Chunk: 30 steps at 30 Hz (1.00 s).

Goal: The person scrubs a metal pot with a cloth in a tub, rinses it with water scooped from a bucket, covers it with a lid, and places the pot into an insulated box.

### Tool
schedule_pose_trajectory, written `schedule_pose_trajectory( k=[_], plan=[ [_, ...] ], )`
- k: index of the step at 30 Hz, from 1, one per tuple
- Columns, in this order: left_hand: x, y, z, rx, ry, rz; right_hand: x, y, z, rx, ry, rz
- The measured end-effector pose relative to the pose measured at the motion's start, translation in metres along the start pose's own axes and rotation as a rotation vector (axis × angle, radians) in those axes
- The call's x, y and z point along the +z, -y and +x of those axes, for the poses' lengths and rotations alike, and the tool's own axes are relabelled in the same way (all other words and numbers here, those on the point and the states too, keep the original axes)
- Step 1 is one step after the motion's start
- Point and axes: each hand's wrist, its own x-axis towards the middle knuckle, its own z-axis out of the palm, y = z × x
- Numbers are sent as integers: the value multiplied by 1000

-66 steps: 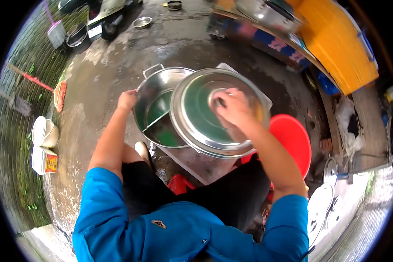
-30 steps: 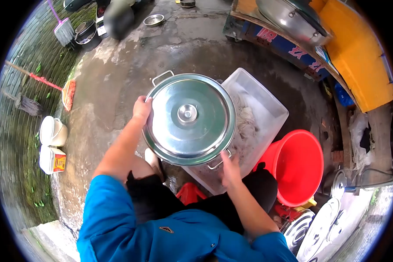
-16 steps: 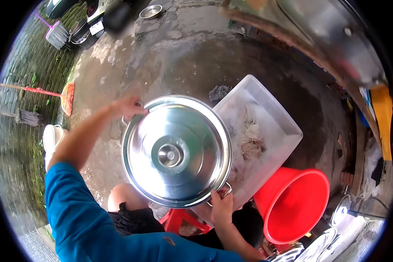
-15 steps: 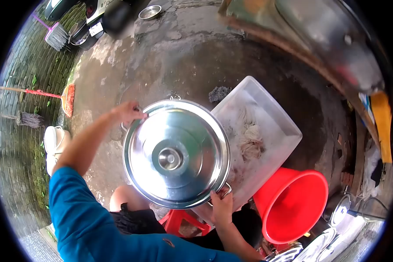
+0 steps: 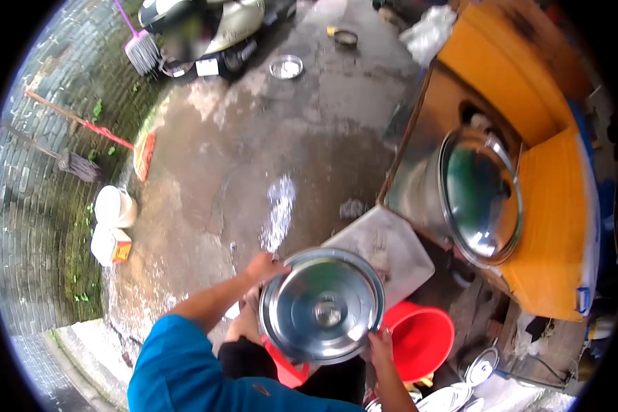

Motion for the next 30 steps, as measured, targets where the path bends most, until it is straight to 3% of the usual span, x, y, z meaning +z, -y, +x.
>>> schedule_pose_trajectory(
  k=[2,4,6,8,12,16,20,30],
  plan=[
    [-35,-17,-53,7,-23,-211,-1,38,-21,28,21,-110],
    [-45,14,-73,38,-127,-273,26,85,-42,6,12,-216],
    [-80,16,-111,-24,-155,-551,68,127,-68,7,-10,-322],
    [-126,25,-145,-41,-246,-583,124,168,-98,-119,236,-245],
    [-203,67,-180,-74,-467,-787,207,178,-104,-286,167,-525],
    [-270,102,-211,-73,-495,-878,305,203,-146,-387,260,-543],
    [-297,130,-238,-57,-571,-1047,350,208,-159,-364,309,-609],
    [-389,80,-212,43,-695,-890,409,245,-117,-512,401,-402]
  ],
)
